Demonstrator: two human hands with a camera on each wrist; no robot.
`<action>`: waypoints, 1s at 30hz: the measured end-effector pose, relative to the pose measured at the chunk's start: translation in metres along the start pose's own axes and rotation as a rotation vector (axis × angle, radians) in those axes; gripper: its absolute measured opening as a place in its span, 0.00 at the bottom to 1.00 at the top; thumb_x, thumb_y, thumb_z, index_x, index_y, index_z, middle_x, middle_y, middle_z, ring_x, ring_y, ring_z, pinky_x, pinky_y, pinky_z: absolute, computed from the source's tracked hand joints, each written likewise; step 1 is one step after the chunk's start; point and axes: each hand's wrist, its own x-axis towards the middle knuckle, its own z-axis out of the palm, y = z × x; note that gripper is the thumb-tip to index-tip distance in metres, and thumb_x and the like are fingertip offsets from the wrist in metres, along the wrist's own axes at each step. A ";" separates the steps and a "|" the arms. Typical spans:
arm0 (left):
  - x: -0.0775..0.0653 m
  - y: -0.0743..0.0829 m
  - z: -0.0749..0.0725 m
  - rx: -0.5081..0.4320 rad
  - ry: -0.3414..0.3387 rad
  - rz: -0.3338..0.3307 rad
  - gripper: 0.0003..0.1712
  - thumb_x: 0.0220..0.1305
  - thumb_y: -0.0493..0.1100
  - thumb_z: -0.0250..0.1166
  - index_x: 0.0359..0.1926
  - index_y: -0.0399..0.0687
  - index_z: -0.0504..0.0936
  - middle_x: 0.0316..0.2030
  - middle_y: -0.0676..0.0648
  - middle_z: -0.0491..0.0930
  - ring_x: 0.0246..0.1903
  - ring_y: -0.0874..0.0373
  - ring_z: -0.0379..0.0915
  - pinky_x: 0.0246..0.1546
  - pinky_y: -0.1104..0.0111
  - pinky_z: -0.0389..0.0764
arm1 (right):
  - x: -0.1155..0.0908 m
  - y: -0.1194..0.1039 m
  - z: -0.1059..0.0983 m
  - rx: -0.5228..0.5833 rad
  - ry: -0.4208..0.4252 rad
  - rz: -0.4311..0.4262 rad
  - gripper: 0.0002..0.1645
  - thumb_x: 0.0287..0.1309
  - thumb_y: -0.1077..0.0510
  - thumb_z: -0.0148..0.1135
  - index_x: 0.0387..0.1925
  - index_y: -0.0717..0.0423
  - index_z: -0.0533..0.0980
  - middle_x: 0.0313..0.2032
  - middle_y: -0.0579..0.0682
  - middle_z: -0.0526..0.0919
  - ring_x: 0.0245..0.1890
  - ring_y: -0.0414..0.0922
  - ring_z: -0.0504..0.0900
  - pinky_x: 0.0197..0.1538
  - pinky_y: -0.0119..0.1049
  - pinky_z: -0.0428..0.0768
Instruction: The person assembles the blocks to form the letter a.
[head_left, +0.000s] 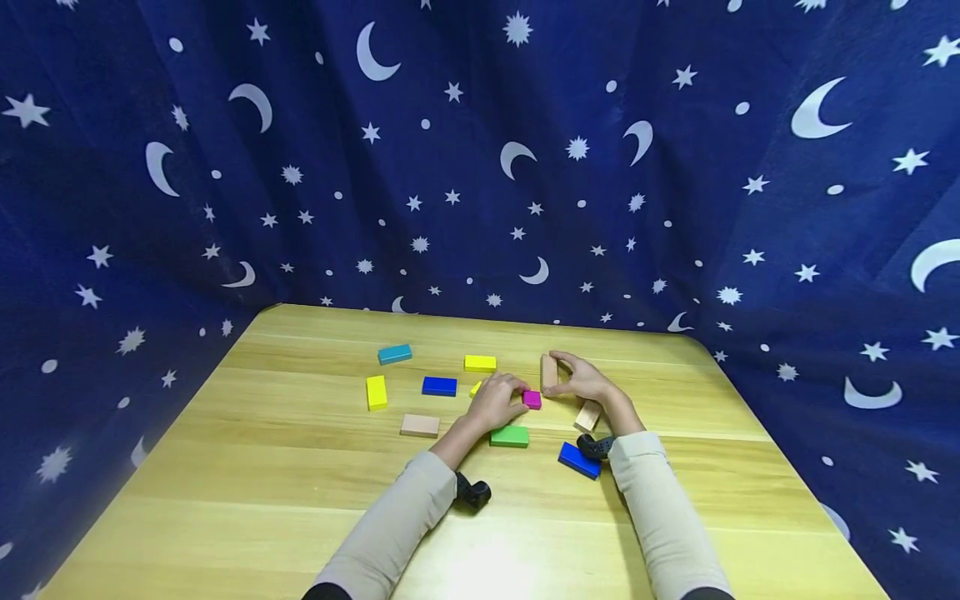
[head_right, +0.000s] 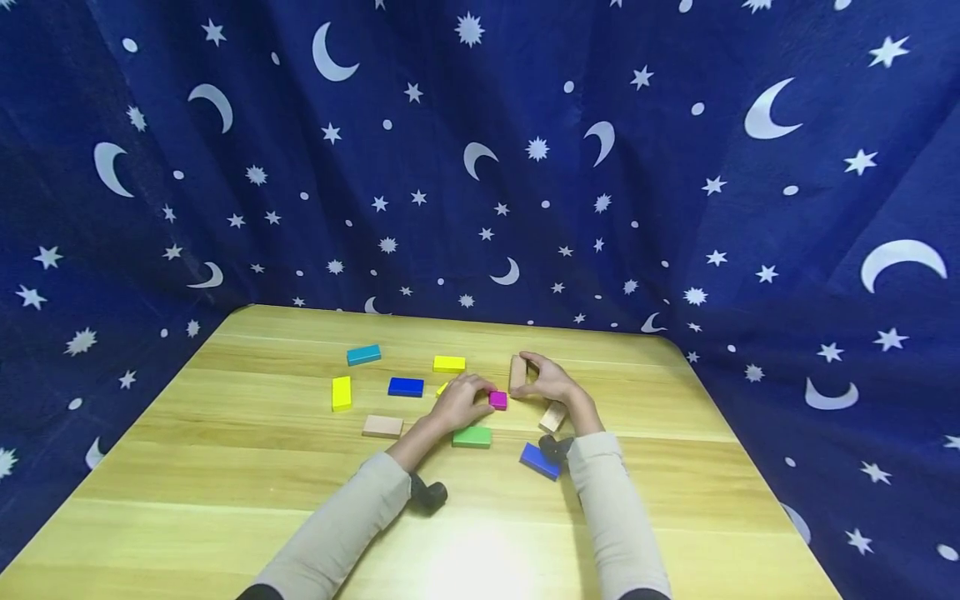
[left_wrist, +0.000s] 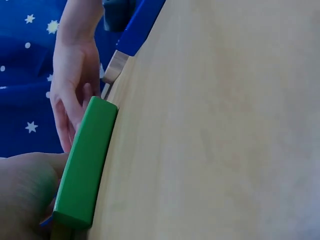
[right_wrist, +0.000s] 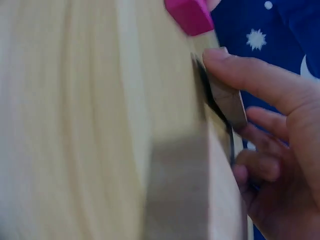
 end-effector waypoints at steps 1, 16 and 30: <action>-0.001 0.000 0.000 -0.004 0.002 0.004 0.20 0.55 0.50 0.68 0.48 0.50 0.81 0.45 0.52 0.79 0.48 0.57 0.70 0.58 0.62 0.64 | 0.001 -0.001 0.003 -0.002 0.014 -0.001 0.53 0.41 0.56 0.75 0.67 0.62 0.57 0.65 0.64 0.58 0.65 0.61 0.54 0.64 0.55 0.53; -0.014 -0.007 -0.004 -0.081 0.012 0.026 0.23 0.48 0.54 0.72 0.44 0.50 0.83 0.39 0.54 0.80 0.40 0.60 0.73 0.47 0.67 0.72 | -0.002 -0.003 0.018 -0.015 0.012 -0.058 0.41 0.58 0.52 0.61 0.68 0.59 0.56 0.66 0.60 0.58 0.66 0.60 0.52 0.64 0.57 0.53; -0.015 -0.003 -0.003 -0.105 0.058 -0.014 0.20 0.49 0.51 0.72 0.43 0.49 0.83 0.37 0.53 0.82 0.38 0.59 0.73 0.41 0.70 0.73 | -0.002 -0.006 0.023 -0.070 -0.005 -0.096 0.38 0.59 0.52 0.60 0.68 0.57 0.58 0.66 0.56 0.59 0.66 0.57 0.54 0.65 0.54 0.54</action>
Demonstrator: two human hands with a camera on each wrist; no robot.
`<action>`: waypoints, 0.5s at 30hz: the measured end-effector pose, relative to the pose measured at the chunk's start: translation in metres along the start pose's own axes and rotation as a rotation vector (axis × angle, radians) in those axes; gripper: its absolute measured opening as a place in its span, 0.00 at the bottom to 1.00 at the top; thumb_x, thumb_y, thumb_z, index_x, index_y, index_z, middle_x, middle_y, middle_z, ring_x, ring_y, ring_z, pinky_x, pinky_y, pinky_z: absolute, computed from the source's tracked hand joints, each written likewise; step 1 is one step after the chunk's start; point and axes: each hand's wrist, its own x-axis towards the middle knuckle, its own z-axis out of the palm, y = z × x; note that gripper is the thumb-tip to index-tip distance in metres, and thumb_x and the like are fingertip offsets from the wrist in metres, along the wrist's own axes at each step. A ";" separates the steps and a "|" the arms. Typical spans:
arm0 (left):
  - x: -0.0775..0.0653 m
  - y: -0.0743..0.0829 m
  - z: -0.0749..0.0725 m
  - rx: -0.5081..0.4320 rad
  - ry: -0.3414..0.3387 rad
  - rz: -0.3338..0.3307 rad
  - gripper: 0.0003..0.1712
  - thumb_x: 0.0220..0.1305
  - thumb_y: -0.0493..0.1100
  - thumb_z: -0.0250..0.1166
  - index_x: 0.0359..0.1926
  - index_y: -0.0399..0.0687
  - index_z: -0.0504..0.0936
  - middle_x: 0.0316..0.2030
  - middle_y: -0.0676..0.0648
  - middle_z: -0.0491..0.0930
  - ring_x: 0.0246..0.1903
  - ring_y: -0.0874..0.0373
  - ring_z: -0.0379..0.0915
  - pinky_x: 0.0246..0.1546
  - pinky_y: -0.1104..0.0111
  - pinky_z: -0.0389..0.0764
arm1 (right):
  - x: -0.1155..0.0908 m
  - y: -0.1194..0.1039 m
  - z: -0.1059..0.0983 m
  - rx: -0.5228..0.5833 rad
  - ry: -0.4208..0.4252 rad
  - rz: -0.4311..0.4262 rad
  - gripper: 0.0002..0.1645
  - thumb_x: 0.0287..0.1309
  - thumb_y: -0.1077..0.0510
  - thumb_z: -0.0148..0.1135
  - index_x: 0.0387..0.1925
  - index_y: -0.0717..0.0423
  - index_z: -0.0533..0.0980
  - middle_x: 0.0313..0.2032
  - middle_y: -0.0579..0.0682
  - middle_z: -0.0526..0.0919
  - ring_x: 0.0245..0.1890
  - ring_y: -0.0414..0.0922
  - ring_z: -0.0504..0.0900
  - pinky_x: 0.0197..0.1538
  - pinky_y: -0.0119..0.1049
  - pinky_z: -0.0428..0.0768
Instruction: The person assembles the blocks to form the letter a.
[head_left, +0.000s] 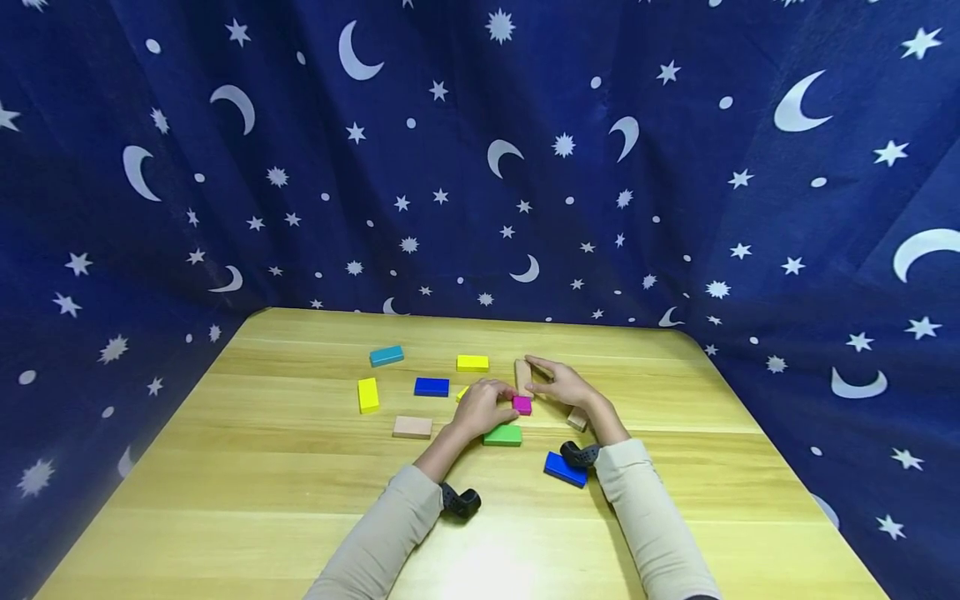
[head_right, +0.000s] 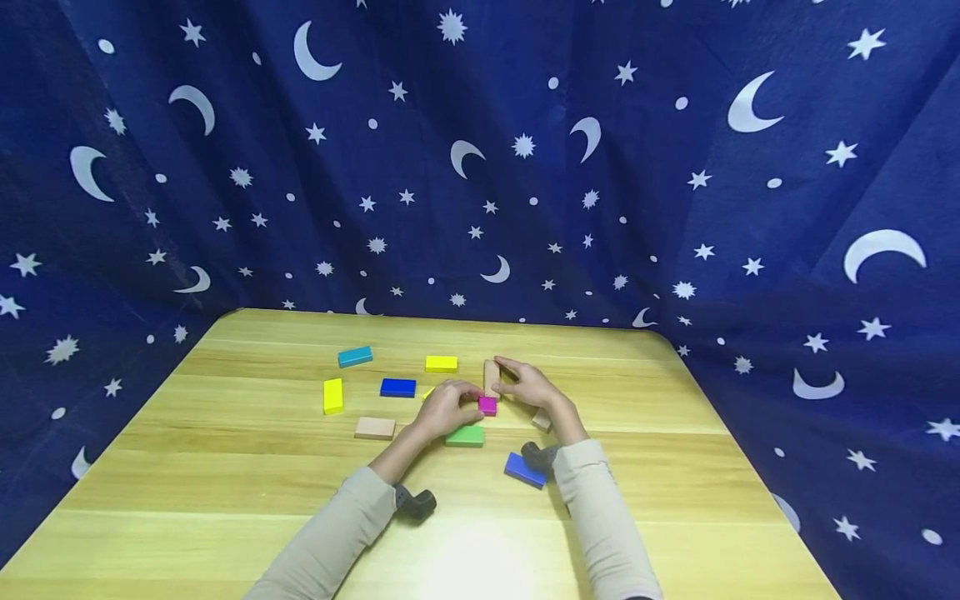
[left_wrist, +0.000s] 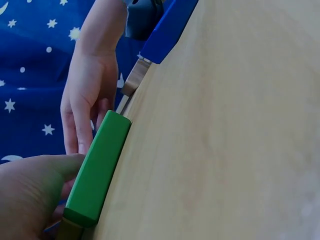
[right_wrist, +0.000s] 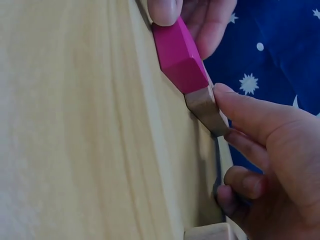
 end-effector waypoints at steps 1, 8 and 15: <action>0.000 0.001 0.001 -0.004 0.001 -0.002 0.20 0.48 0.50 0.72 0.43 0.49 0.83 0.37 0.53 0.82 0.38 0.59 0.73 0.41 0.70 0.73 | -0.001 -0.001 0.000 -0.015 0.000 -0.007 0.38 0.60 0.52 0.60 0.67 0.58 0.58 0.66 0.57 0.59 0.66 0.58 0.54 0.64 0.54 0.54; 0.000 0.002 0.002 -0.051 -0.008 -0.006 0.23 0.48 0.52 0.72 0.45 0.47 0.83 0.35 0.53 0.82 0.36 0.59 0.72 0.38 0.70 0.74 | -0.023 -0.016 -0.005 -0.090 0.064 -0.072 0.32 0.60 0.55 0.60 0.62 0.65 0.65 0.64 0.61 0.62 0.62 0.57 0.62 0.57 0.50 0.68; -0.002 -0.002 -0.004 -0.126 0.019 -0.020 0.22 0.48 0.49 0.73 0.42 0.41 0.84 0.35 0.49 0.82 0.37 0.56 0.74 0.41 0.68 0.75 | -0.038 -0.022 -0.002 -0.071 0.068 -0.092 0.29 0.59 0.53 0.60 0.60 0.59 0.70 0.61 0.56 0.67 0.50 0.48 0.74 0.30 0.30 0.73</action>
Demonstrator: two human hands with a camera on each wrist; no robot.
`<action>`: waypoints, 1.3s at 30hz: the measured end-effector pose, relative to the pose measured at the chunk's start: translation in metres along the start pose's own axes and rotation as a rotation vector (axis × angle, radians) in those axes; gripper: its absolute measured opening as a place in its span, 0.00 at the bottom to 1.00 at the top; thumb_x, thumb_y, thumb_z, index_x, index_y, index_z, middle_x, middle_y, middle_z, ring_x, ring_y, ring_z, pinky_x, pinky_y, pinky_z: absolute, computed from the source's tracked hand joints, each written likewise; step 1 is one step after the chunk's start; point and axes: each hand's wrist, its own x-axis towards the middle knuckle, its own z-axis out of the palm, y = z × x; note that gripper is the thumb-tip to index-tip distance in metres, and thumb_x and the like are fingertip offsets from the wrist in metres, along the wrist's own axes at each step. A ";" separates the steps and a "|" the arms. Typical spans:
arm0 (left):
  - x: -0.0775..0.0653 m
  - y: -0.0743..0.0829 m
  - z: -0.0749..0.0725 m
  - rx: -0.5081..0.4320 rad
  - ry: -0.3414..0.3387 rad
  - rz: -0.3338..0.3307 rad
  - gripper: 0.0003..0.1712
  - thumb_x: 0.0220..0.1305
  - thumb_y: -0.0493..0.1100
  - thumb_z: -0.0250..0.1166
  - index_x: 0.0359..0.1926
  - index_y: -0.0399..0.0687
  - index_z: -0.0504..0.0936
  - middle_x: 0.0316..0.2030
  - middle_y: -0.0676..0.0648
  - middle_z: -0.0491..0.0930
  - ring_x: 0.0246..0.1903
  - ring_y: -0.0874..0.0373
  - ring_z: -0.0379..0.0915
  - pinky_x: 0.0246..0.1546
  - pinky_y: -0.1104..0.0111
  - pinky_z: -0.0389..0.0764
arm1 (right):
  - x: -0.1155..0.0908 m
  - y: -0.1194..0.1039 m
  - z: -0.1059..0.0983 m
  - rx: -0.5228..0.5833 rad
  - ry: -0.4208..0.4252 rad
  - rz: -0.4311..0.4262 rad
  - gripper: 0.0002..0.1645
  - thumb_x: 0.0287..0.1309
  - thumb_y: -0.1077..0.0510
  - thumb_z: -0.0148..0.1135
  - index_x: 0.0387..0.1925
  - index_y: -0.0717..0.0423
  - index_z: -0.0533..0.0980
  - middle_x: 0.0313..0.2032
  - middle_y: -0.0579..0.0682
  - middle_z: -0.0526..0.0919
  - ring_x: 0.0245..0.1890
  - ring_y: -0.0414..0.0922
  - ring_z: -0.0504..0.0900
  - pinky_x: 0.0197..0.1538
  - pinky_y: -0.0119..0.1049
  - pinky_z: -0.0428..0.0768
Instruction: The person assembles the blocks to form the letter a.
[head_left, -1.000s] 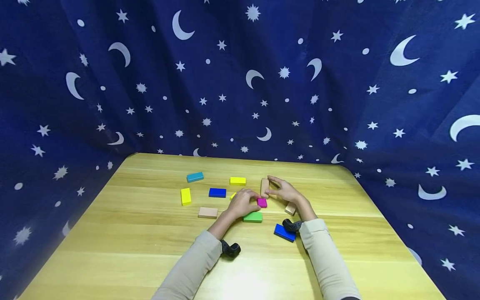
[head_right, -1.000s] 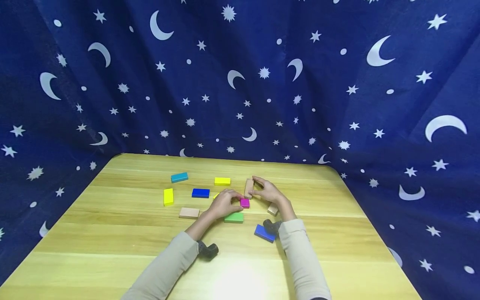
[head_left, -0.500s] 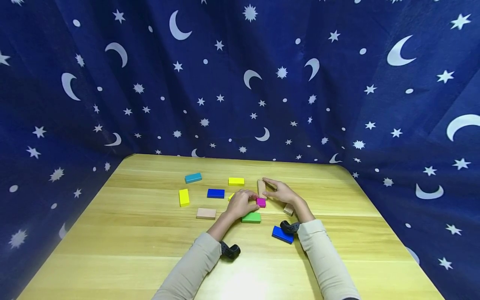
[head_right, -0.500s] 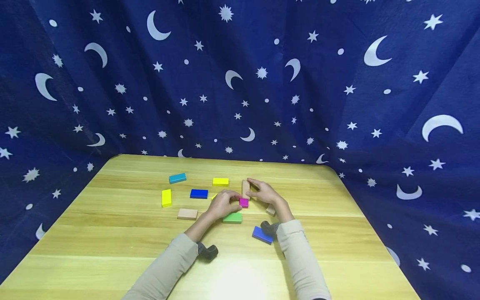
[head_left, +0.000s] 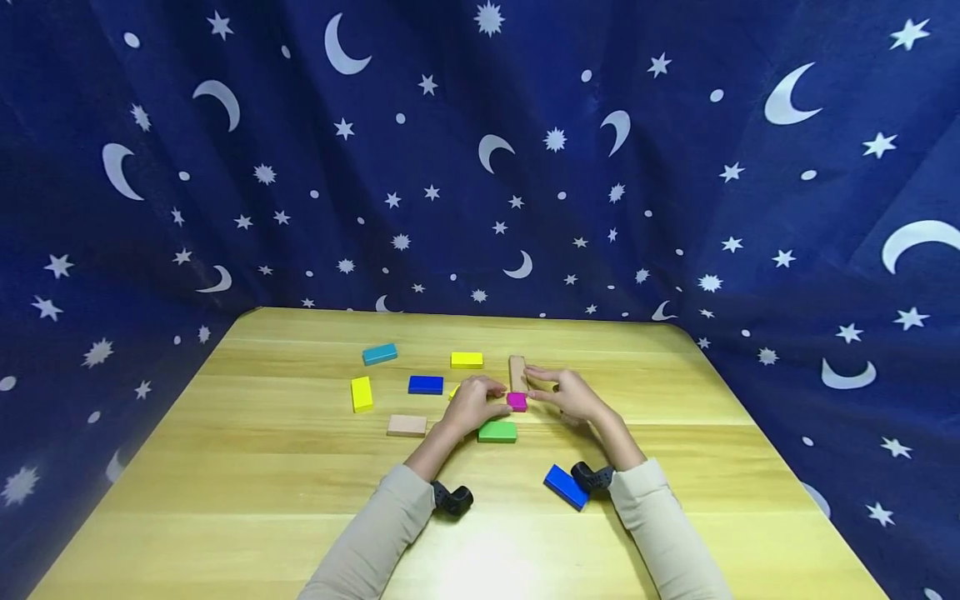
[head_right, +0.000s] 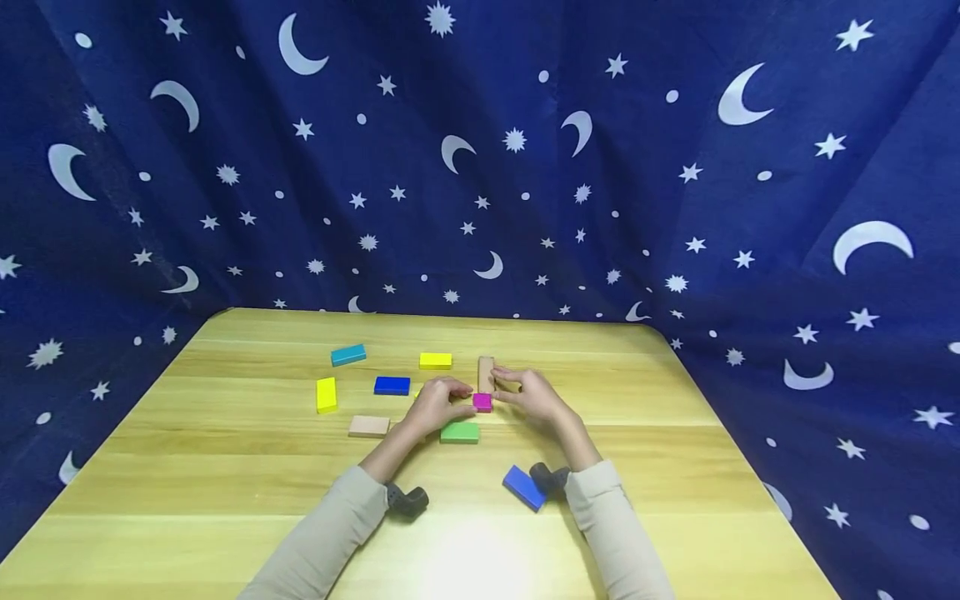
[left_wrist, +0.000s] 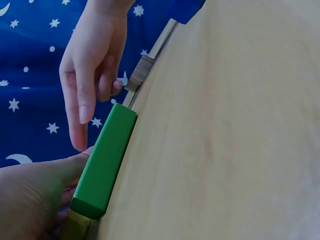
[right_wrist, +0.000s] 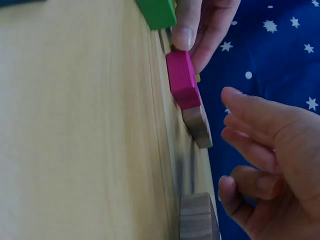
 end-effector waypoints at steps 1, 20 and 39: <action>-0.001 -0.001 0.000 0.001 -0.002 -0.003 0.21 0.48 0.49 0.73 0.41 0.41 0.85 0.34 0.49 0.82 0.37 0.56 0.74 0.40 0.68 0.75 | -0.001 0.001 0.001 0.002 -0.004 0.005 0.29 0.59 0.52 0.60 0.59 0.59 0.70 0.61 0.56 0.68 0.55 0.48 0.70 0.29 0.29 0.72; -0.001 0.000 0.003 0.150 -0.030 -0.006 0.18 0.51 0.54 0.70 0.40 0.49 0.86 0.33 0.53 0.81 0.34 0.60 0.71 0.32 0.72 0.72 | -0.003 0.003 0.021 -0.101 0.083 -0.021 0.25 0.55 0.52 0.64 0.54 0.57 0.76 0.55 0.54 0.74 0.12 0.32 0.58 0.24 0.35 0.67; 0.004 0.002 0.002 0.142 -0.028 0.017 0.18 0.53 0.52 0.69 0.41 0.46 0.86 0.33 0.51 0.81 0.33 0.59 0.70 0.30 0.73 0.71 | 0.001 0.006 0.017 -0.066 0.050 -0.028 0.23 0.56 0.56 0.63 0.55 0.56 0.75 0.55 0.51 0.74 0.58 0.56 0.67 0.56 0.49 0.69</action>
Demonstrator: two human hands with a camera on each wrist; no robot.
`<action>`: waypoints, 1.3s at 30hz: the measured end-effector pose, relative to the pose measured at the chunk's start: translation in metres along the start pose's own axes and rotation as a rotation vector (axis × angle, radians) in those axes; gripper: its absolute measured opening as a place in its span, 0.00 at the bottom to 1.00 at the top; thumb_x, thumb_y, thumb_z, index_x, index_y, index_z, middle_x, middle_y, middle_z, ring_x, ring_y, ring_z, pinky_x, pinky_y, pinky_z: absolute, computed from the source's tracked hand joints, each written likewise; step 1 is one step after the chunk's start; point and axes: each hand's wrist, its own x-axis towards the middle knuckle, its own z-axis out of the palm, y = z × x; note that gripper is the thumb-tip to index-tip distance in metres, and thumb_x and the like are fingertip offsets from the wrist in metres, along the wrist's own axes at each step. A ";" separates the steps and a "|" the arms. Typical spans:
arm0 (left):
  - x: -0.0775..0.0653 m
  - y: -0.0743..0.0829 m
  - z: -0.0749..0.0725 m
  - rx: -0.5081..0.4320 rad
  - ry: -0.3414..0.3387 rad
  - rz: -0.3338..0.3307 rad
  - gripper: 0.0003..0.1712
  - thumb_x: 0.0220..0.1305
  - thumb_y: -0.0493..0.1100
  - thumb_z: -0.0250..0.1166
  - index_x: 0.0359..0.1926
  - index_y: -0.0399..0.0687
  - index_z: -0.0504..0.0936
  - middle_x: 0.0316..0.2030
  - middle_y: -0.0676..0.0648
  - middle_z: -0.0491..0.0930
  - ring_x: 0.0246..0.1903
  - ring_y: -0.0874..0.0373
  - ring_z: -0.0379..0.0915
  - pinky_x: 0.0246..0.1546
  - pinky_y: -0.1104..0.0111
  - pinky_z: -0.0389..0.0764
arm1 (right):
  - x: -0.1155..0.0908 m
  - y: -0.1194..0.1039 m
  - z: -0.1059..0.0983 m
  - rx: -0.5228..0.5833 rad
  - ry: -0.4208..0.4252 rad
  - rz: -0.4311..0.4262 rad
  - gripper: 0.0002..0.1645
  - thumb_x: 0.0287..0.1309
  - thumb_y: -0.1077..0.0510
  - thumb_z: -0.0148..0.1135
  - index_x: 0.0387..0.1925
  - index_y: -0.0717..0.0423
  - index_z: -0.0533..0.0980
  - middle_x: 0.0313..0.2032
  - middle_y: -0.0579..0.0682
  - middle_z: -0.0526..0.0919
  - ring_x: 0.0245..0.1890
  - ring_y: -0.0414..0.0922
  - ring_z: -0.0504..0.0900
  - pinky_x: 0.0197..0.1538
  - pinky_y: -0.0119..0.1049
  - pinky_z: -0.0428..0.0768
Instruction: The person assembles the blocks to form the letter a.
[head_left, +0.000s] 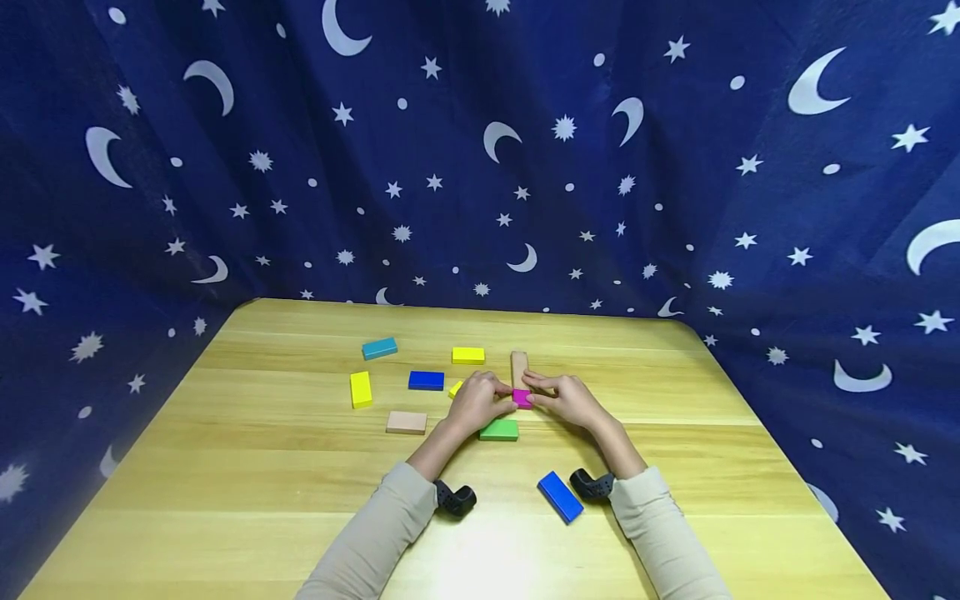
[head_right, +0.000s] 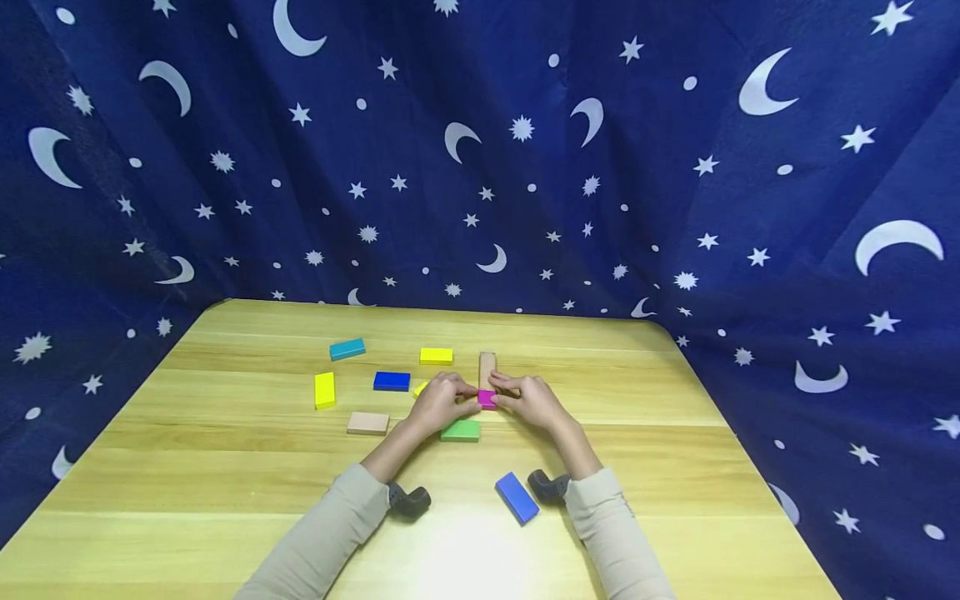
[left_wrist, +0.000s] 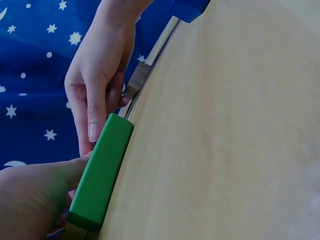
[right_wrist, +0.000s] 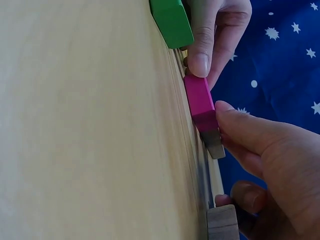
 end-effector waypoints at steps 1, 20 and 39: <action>0.000 0.000 0.000 0.000 -0.002 0.001 0.18 0.53 0.52 0.69 0.41 0.46 0.86 0.33 0.51 0.81 0.33 0.59 0.70 0.30 0.73 0.70 | 0.000 0.000 0.000 0.002 0.000 -0.002 0.23 0.56 0.56 0.63 0.55 0.57 0.75 0.55 0.51 0.74 0.58 0.56 0.67 0.56 0.50 0.69; -0.007 -0.011 -0.022 -0.073 -0.029 0.041 0.19 0.55 0.53 0.67 0.44 0.46 0.85 0.36 0.52 0.80 0.39 0.58 0.71 0.37 0.69 0.74 | 0.000 -0.001 0.000 -0.018 -0.025 0.021 0.24 0.58 0.54 0.61 0.56 0.54 0.74 0.57 0.49 0.72 0.37 0.55 0.79 0.42 0.40 0.74; -0.034 -0.011 -0.049 -0.014 -0.283 0.202 0.19 0.49 0.56 0.71 0.40 0.53 0.87 0.32 0.60 0.78 0.33 0.65 0.66 0.59 0.60 0.62 | 0.001 0.004 0.000 0.000 -0.025 0.037 0.24 0.58 0.52 0.61 0.57 0.52 0.74 0.57 0.48 0.72 0.27 0.49 0.77 0.41 0.39 0.72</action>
